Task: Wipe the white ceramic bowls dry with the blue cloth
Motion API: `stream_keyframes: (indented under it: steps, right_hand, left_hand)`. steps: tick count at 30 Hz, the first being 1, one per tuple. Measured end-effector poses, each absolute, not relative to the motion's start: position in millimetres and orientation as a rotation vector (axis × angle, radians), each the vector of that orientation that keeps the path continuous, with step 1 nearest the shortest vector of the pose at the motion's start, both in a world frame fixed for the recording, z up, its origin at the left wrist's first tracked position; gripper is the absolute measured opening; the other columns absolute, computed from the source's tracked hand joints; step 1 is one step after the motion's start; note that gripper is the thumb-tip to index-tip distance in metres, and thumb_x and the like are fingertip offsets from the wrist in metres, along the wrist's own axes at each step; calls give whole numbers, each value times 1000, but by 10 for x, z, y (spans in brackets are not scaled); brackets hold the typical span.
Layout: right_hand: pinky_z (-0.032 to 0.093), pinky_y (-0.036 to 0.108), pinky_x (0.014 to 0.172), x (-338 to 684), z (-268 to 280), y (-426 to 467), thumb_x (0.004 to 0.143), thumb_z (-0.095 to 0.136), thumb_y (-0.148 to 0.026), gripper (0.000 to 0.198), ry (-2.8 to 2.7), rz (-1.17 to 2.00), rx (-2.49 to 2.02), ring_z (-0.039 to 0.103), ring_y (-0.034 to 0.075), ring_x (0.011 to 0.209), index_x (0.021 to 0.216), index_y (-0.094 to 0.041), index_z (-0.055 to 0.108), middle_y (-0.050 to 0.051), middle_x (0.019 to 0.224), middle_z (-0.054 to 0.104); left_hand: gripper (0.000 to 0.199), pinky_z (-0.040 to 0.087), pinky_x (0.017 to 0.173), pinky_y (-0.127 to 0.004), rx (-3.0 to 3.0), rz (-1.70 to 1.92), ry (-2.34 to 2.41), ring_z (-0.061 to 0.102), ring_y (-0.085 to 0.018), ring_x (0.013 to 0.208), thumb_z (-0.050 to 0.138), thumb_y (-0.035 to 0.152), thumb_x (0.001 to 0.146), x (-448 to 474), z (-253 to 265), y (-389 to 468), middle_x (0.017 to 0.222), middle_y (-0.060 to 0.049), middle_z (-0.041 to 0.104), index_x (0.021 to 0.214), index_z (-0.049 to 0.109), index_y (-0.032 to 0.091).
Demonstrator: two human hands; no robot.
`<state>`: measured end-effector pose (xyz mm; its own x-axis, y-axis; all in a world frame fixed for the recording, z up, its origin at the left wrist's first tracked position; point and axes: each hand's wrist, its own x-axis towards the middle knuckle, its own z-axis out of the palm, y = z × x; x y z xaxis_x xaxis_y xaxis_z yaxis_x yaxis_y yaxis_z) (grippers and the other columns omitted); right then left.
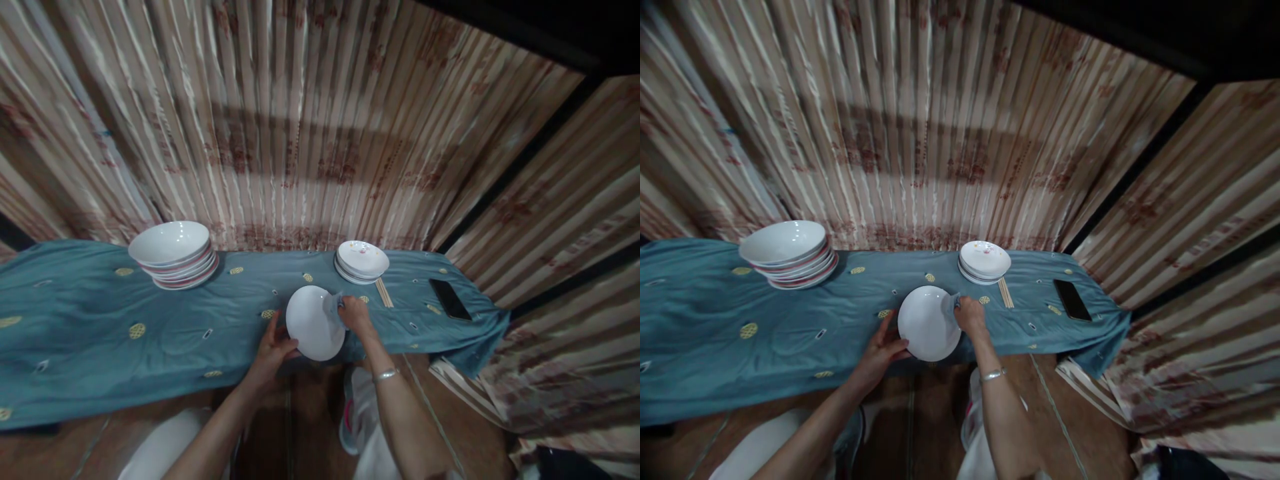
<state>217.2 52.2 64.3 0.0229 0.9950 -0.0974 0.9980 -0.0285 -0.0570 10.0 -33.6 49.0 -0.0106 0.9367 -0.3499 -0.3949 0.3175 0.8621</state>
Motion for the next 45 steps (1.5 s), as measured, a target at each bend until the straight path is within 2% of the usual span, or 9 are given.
stream_keyframes:
  steps: [6, 13, 21, 26, 31, 37, 41, 45]
  right_hand:
    - [43, 25, 74, 2100, 698, 616, 87, 45, -14, 25, 2318, -193, 2165, 68, 20, 95, 97, -17, 67, 11, 99, 73]
    - [42, 24, 76, 1967, 691, 707, 87, 46, -11, 20, 2518, -108, 2072, 65, 19, 95, 95, -16, 64, 11, 95, 71]
    - [46, 29, 77, 1986, 511, 719, 88, 47, -11, 17, 2567, 31, 2056, 64, 22, 92, 96, -15, 62, 12, 90, 69]
    - [48, 31, 79, 2007, 401, 574, 89, 47, -11, 18, 2532, 116, 2055, 64, 24, 95, 100, -13, 61, 15, 95, 69]
    - [46, 32, 85, 1945, 370, 361, 88, 44, -5, 24, 2536, 187, 1998, 65, 22, 91, 105, -10, 61, 15, 94, 70]
    - [45, 33, 89, 1948, 372, 115, 88, 45, -3, 24, 2633, 123, 1832, 64, 22, 91, 96, -13, 65, 13, 92, 70]
    - [43, 35, 93, 1941, 400, -44, 88, 46, -4, 23, 2719, 35, 1709, 62, 22, 93, 93, -13, 66, 13, 94, 68]
    - [41, 33, 94, 1854, 503, -154, 87, 45, -2, 24, 2824, -115, 1573, 61, 21, 95, 94, -14, 65, 11, 94, 67]
  left_hand:
    - [62, 58, 58, -34, 601, 1083, 1026, 68, -26, 86, 71, 41, 71, 76, 539, -285, 105, -13, 69, 125, 55, 15]
    - [49, 58, 54, -33, 657, 1045, 1009, 69, -28, 81, 78, 42, 62, 80, 493, -306, 98, -14, 72, 98, 67, 10]
    - [36, 60, 60, -36, 553, 1141, 1000, 69, -29, 91, 76, 25, 61, 107, 443, -313, 102, -14, 71, 93, 68, 11]
    - [33, 60, 58, -34, 514, 1212, 1007, 69, -26, 84, 77, 21, 60, 94, 460, -292, 94, -11, 72, 91, 68, 12]
    - [30, 60, 58, -33, 477, 1253, 1014, 68, -21, 79, 75, 18, 62, 98, 442, -266, 97, -10, 72, 90, 68, 12]
    - [25, 60, 55, -34, 432, 1275, 1049, 68, -20, 74, 69, 12, 67, 91, 444, -229, 95, -10, 71, 92, 66, 12]
    - [41, 60, 55, -33, 441, 1282, 1045, 69, -19, 72, 66, 12, 71, 87, 453, -233, 103, -10, 70, 111, 61, 14]
    - [68, 59, 56, -33, 455, 1294, 1046, 70, -20, 72, 65, 13, 73, 81, 456, -245, 103, -7, 69, 137, 44, 20]
